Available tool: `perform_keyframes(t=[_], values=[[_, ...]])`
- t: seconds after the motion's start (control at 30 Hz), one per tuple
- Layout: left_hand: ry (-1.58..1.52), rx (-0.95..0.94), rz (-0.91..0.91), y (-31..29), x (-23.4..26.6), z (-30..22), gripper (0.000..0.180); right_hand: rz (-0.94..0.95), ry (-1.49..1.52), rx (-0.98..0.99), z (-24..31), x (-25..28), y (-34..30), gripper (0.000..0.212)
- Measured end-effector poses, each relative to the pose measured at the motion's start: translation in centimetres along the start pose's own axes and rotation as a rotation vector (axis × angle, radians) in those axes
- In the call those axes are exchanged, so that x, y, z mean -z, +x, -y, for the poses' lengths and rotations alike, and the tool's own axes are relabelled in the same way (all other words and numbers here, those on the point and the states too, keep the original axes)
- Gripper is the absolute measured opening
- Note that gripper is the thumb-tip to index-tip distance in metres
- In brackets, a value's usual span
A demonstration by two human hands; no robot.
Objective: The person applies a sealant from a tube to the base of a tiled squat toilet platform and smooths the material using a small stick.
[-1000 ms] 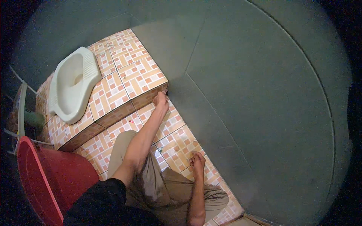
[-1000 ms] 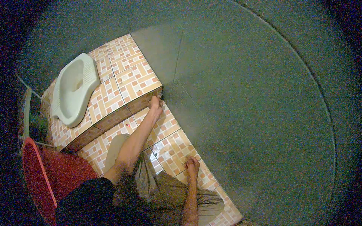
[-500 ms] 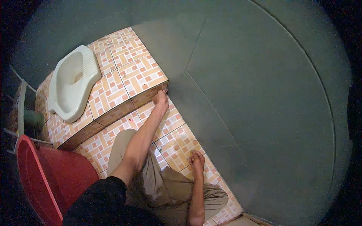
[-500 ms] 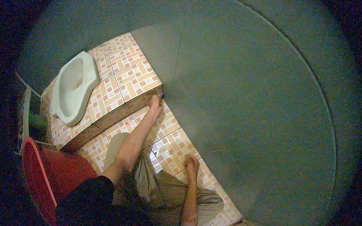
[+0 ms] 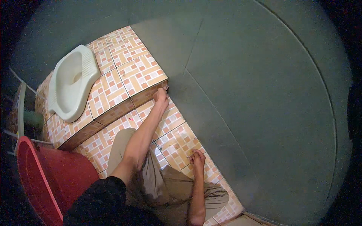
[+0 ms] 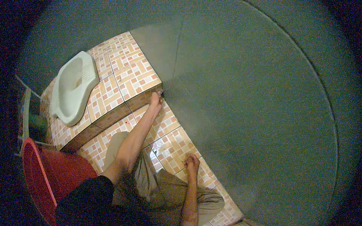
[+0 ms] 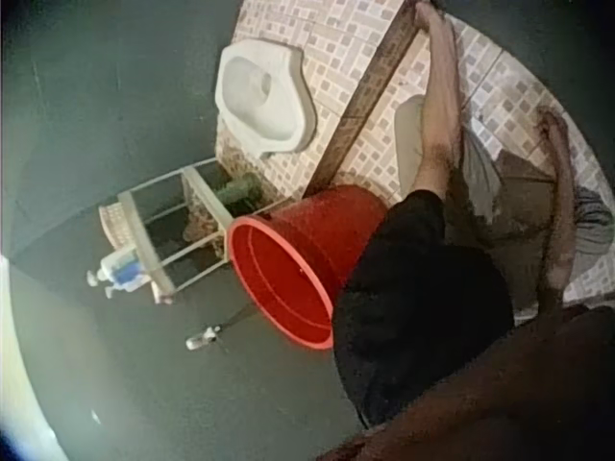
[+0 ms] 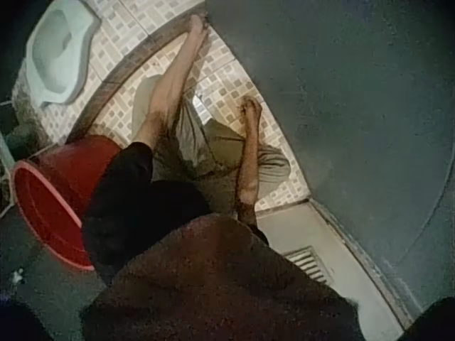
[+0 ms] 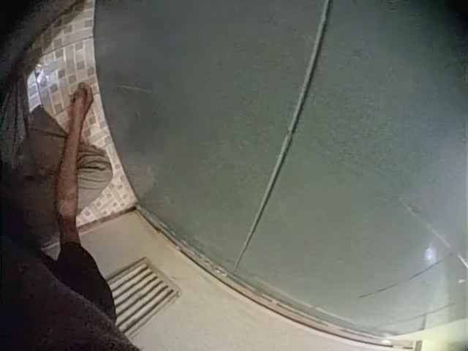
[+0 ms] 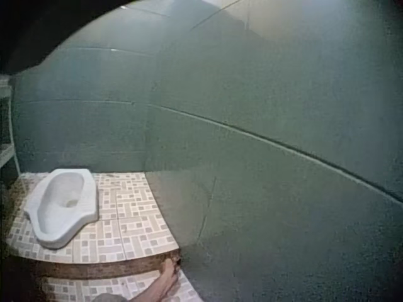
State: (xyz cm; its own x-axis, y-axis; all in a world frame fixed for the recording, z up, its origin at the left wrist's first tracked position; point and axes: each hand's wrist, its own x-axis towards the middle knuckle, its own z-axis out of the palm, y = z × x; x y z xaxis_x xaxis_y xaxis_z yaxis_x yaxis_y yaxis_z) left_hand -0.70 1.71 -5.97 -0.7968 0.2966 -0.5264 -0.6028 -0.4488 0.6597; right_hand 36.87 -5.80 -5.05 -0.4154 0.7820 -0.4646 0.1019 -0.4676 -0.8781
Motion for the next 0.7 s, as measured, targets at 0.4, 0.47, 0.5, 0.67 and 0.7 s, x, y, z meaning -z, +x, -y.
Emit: perform_keyframes(t=[0.4, 0.47, 0.5, 0.67, 0.7], values=[[0.04, 0.103, -0.048, -1.0, 0.3, -0.2, 0.013, -0.029, -0.013, -0.016, -0.3, 0.6, 0.2, 0.015], [0.052, 0.164, -0.052, 0.2, 0.7, -0.4, 0.013, -0.056, -0.013, -0.017, -0.3, 0.4, 0.3, 0.016], [-0.052, 0.18, 0.052, 1.7, 1.3, -0.9, 0.012, -0.033, -0.005, -0.021, -0.3, -0.2, 0.3, 0.016], [-0.061, 0.216, 0.122, 0.9, 0.9, 1.5, 0.013, -0.019, 0.019, -0.006, 0.2, 0.9, -0.3, 0.016], [-0.076, 0.162, 0.07, 3.6, 2.0, 0.2, 0.013, 0.007, 0.0, -0.015, 0.0, -0.8, 0.0, 0.016]])
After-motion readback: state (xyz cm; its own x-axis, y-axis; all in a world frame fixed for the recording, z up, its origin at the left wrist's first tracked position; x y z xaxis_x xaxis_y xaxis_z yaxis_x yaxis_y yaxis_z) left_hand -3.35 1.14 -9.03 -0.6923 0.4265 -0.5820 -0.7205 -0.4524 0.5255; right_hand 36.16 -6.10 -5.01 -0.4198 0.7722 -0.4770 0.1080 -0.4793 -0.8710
